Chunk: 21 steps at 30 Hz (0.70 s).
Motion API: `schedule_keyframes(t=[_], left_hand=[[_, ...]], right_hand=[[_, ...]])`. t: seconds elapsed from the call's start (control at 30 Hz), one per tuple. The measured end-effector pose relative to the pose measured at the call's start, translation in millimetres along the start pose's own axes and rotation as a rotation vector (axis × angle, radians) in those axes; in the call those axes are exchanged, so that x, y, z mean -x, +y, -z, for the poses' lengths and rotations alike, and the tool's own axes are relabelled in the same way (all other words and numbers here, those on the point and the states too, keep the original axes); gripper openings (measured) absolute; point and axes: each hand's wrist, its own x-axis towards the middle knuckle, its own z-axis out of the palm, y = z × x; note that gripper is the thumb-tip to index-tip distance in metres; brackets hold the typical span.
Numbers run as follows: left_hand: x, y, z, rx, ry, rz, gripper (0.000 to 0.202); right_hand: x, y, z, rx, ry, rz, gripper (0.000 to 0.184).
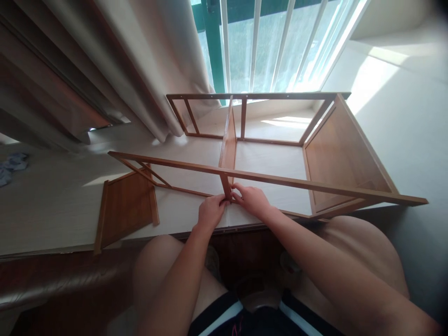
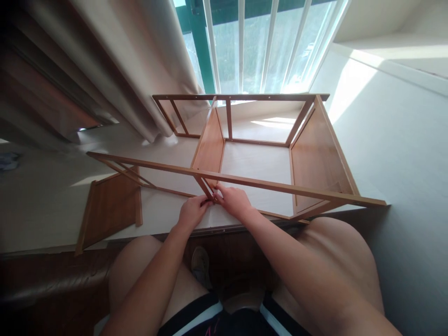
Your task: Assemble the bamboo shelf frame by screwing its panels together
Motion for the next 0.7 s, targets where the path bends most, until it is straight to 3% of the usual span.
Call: schedule_keyframes(t=[0.27,0.7], left_hand=[[19.6,15.0,-15.0,-0.022,-0.016,-0.030,0.028],[32.9,61.9,-34.7,-0.031,-0.057,-0.099,0.031]], right_hand=[[23.8,14.1,3.1,0.042,-0.020,0.055,0.035],[51.7,60.9,19.1,0.112,-0.061,0.158,0.035]])
